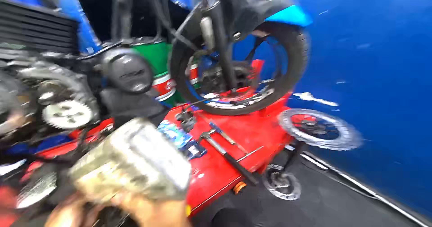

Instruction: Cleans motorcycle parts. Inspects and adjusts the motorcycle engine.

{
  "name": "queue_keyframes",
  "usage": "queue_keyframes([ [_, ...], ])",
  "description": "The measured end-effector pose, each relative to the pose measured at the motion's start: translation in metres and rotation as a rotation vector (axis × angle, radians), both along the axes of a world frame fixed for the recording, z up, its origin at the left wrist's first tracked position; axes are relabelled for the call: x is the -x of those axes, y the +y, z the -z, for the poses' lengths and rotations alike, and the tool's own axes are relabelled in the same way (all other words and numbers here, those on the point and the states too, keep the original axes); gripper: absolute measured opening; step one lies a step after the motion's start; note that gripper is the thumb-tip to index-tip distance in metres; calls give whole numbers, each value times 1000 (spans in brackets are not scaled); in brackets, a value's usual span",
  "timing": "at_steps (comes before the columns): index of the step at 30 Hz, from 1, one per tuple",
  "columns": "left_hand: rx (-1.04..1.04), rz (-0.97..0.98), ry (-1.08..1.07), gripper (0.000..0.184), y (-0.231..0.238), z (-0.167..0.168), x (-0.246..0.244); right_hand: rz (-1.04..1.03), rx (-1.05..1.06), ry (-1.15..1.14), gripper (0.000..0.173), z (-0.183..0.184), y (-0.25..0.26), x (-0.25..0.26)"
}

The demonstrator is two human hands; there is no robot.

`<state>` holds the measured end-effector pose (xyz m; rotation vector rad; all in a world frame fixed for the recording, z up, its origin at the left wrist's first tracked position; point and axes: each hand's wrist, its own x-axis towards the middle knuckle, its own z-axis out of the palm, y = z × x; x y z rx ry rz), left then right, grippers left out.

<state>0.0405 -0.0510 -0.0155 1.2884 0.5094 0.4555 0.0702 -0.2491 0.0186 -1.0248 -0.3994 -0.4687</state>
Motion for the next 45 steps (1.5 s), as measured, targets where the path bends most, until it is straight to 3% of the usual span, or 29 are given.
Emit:
queue_keyframes([
  [6,77,-131,-4,29,5,1,-6,-46,-31,-214,60,1,-2,-2],
  [14,-450,-255,176,11,-5,-10,2,66,78,-206,60,14,3,3],
  [19,-563,-273,232,13,2,-1,0,82,137,-202,59,9,2,2],
  [27,-445,-236,215,18,2,-2,-1,14,-4,-255,57,8,5,2],
  [45,-196,-130,84,20,-7,-4,-1,-44,-74,-315,50,0,8,1],
])
